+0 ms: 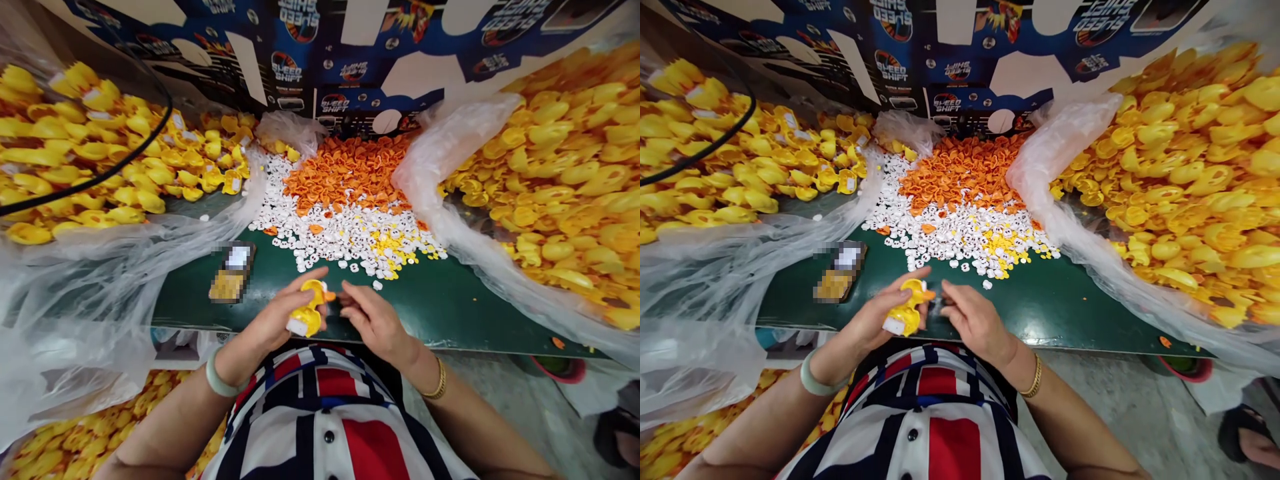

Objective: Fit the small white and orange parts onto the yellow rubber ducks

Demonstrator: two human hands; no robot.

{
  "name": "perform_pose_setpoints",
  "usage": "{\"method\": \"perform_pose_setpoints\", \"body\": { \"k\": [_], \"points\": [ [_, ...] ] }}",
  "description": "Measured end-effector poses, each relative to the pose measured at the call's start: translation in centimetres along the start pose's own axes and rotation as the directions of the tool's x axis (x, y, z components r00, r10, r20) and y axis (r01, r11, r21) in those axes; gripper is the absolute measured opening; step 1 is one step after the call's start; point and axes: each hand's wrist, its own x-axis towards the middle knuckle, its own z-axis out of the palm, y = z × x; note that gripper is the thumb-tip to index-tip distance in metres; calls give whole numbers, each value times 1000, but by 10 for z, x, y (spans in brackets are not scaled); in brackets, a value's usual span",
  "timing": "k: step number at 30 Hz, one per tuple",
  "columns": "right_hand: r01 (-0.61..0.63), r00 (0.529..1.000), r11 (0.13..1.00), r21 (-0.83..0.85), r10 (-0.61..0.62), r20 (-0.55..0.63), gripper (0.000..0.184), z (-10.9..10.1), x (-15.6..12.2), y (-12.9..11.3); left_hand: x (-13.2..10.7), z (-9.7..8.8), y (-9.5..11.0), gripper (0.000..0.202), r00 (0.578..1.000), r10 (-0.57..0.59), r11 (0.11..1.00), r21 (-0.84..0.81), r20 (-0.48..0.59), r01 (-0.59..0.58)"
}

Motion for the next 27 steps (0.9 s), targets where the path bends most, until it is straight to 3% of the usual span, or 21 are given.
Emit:
{"method": "perform_pose_setpoints", "body": {
  "k": [3, 6, 9, 16, 21, 27],
  "points": [
    [-153, 988, 975, -159, 149, -39, 23, -25, -1, 20, 2, -5, 17, 63, 994, 103, 994, -38, -35, -105],
    [-241, 968, 893, -381, 251, -25, 20, -54, -3, 40, 11, -5, 31, 63, 989, 149, 988, -41, 13, -148],
    [-249, 955, 823, -511, 297, 13, 20, -70, -5, 49, 25, 2, 36, 67, 985, 160, 986, -52, 58, -157],
    [-199, 946, 755, -624, 315, 79, 23, -66, -12, 51, 54, 3, 26, 59, 988, 150, 988, -51, 27, -149],
    [-188, 945, 736, -650, 315, 83, 19, -63, -11, 58, 57, -7, 25, 50, 980, 194, 978, -71, -33, -196],
    [-190, 957, 743, -641, 286, 48, 19, -56, -9, 58, 58, -2, 25, 45, 978, 206, 975, -81, -33, -208]
  ]
}}
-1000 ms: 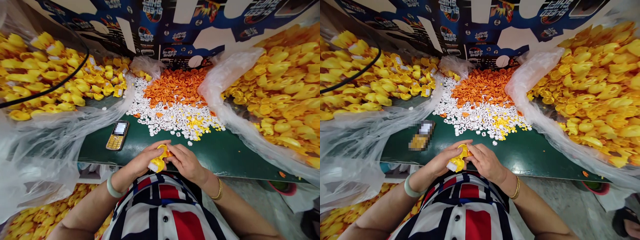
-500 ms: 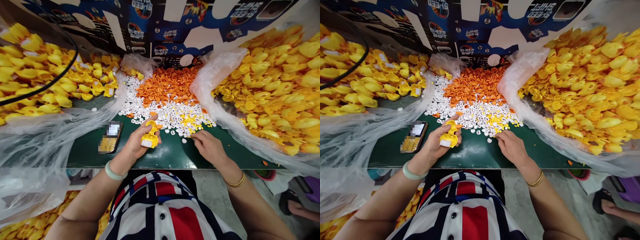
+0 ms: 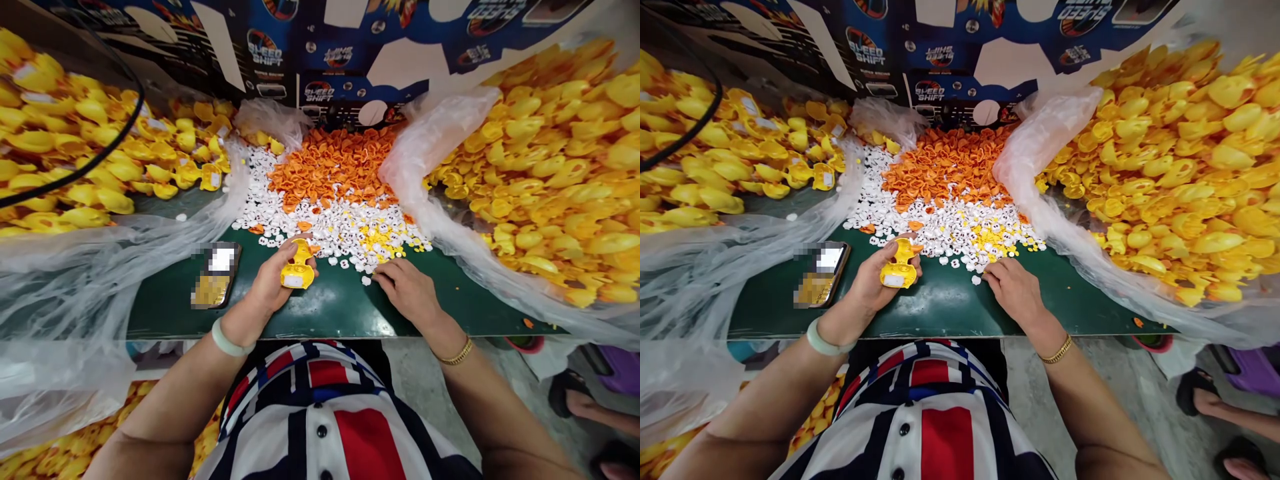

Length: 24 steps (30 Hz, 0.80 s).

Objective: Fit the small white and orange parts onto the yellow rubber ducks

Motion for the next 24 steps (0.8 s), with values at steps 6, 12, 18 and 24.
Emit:
{"method": "perform_pose_setpoints", "body": {
  "k": [6, 12, 18, 24],
  "points": [
    [7, 999, 1000, 6, -7, 39, 20, 1, 2, 1, 1, 4, 1, 44, 999, -48, 998, -42, -11, 47],
    [-28, 995, 996, 84, 20, 93, 20, 0, 5, 2, 2, 1, 1, 43, 997, -71, 997, 18, 37, 71],
    [-41, 995, 978, 206, 20, 100, 19, -3, 1, 8, 2, 3, 3, 44, 998, -60, 998, -17, -1, 60],
    [22, 998, 994, 106, -28, 58, 22, 2, -2, 5, 3, 4, 1, 46, 997, -40, 997, -69, -64, 36]
  ]
}}
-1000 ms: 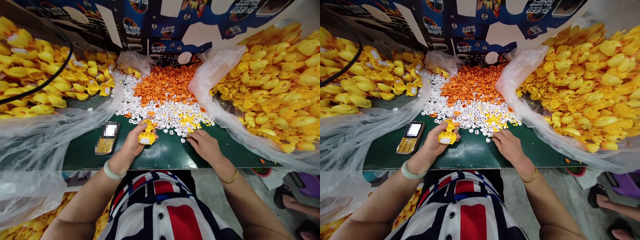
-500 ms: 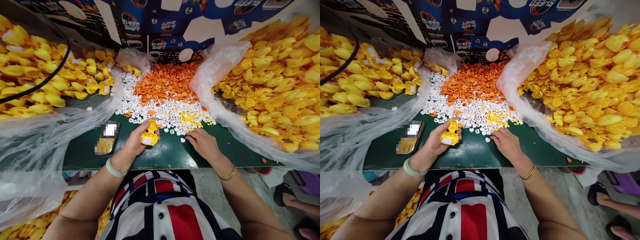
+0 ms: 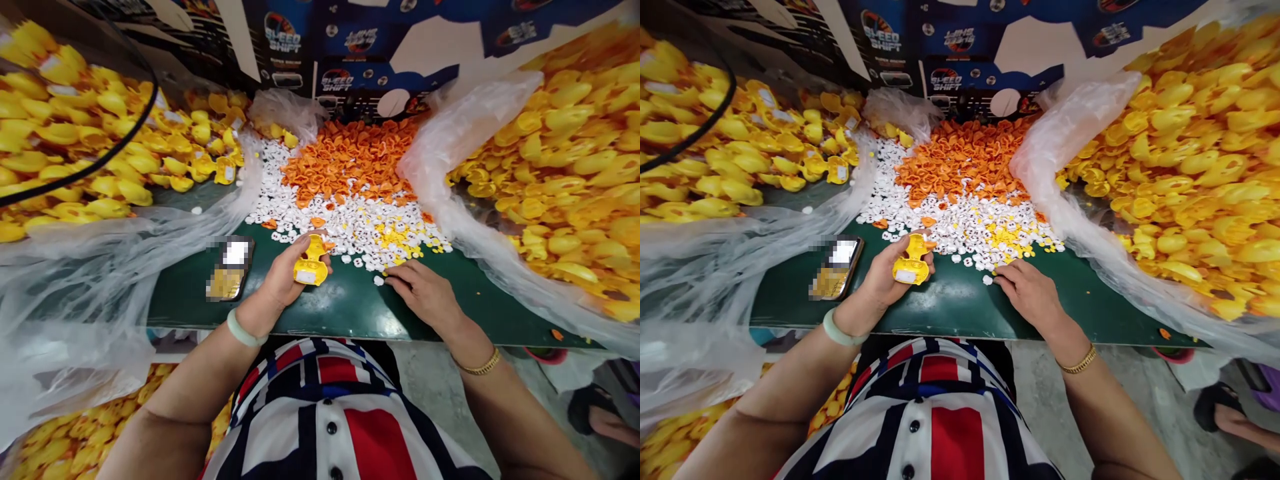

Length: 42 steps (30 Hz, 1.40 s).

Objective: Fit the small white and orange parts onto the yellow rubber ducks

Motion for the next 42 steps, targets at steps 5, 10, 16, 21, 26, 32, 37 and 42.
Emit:
{"method": "perform_pose_setpoints", "body": {
  "k": [5, 10, 16, 21, 26, 32, 37, 42],
  "points": [
    [87, 996, 990, -107, -86, 13, 24, 5, 4, 2, 0, -3, 0, 49, 1000, 9, 1000, 6, 0, -9],
    [77, 996, 992, -99, -80, -27, 21, 3, 17, -5, 0, -3, 1, 49, 1000, 28, 999, -16, -2, -28],
    [372, 900, 926, 68, -342, -271, 11, -5, 44, -69, 4, -8, -2, 46, 997, 76, 996, -42, -24, -77],
    [604, 753, 795, -51, -590, -291, 11, 9, 62, -102, 5, -10, -3, 44, 996, 76, 996, -53, -36, -77],
    [644, 718, 753, -134, -655, -235, 15, 24, 64, -97, 3, -12, -4, 46, 997, 42, 997, -58, -62, -46],
    [633, 747, 774, -25, -619, -243, 33, 29, 51, -100, 0, -7, -2, 38, 992, 61, 990, -123, -113, -75],
    [384, 923, 729, 566, -326, -205, 24, 21, 53, -102, -1, -5, 0, 37, 988, 114, 982, -136, -105, -128],
    [116, 993, 708, 696, -98, -66, 16, 6, 98, -84, -2, -5, 0, 42, 993, 86, 990, -101, -78, -94]
  ]
}}
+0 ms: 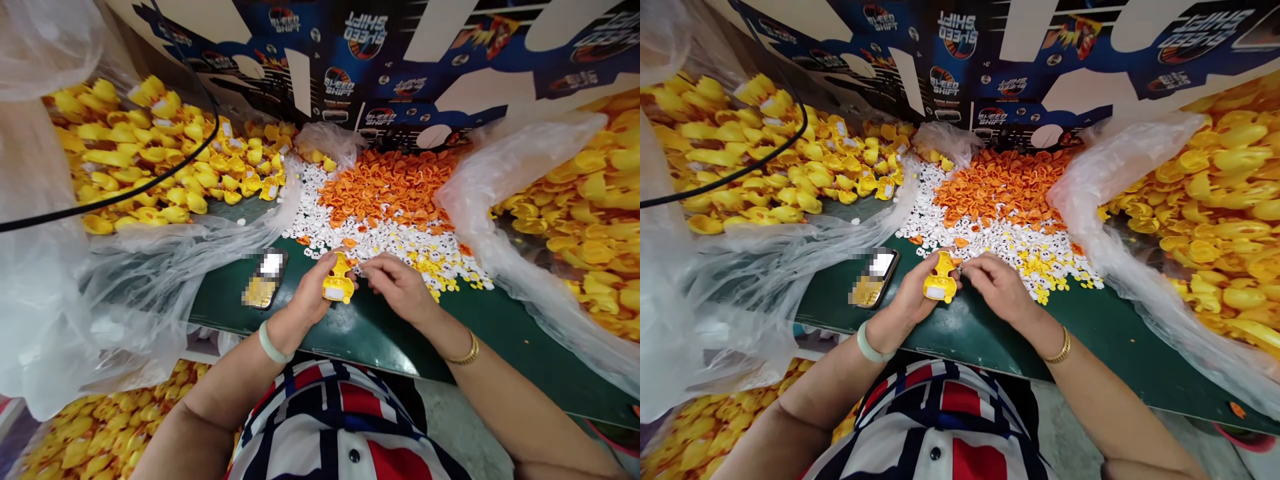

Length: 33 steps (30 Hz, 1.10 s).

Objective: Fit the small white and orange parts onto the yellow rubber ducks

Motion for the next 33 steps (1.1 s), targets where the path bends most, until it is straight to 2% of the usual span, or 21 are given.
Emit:
{"method": "perform_pose_setpoints", "body": {
  "k": [2, 5, 9, 12, 17, 22, 25, 28, 33],
  "points": [
    [27, 999, 989, -146, -33, -42, 16, -8, 23, 7, -2, 0, 0, 47, 994, -79, 996, 55, 74, 75],
    [91, 995, 917, -389, -99, 1, 20, -17, 49, 19, -3, -1, 1, 51, 980, -152, 985, 103, 129, 139],
    [21, 996, 826, -564, -66, -59, 24, -40, 58, 37, 0, -2, 4, 40, 999, -48, 999, -19, 9, 48],
    [-87, 992, 771, -631, 12, -122, 26, -69, 49, 50, 2, -2, 5, 35, 999, 16, 997, -68, -48, -19],
    [-266, 959, 716, -645, 132, -250, 29, -119, 13, 66, 0, -2, 6, 42, 998, 18, 1000, -1, 55, -18],
    [-370, 917, 734, -570, 187, -354, 30, -145, -35, 77, -2, -3, 5, 47, 993, -19, 998, 55, 116, 13],
    [-424, 883, 660, -619, 149, -446, 30, -159, -54, 88, -2, -3, 4, 46, 990, -48, 998, 56, 131, 41],
    [-438, 867, 598, -671, 84, -491, 28, -179, -58, 106, 0, -2, 3, 48, 992, -53, 997, 66, 111, 46],
    [-436, 857, 625, -647, 70, -510, 23, -210, -41, 142, 2, -2, 4, 55, 999, -27, 997, 77, 47, 23]
  ]
}}
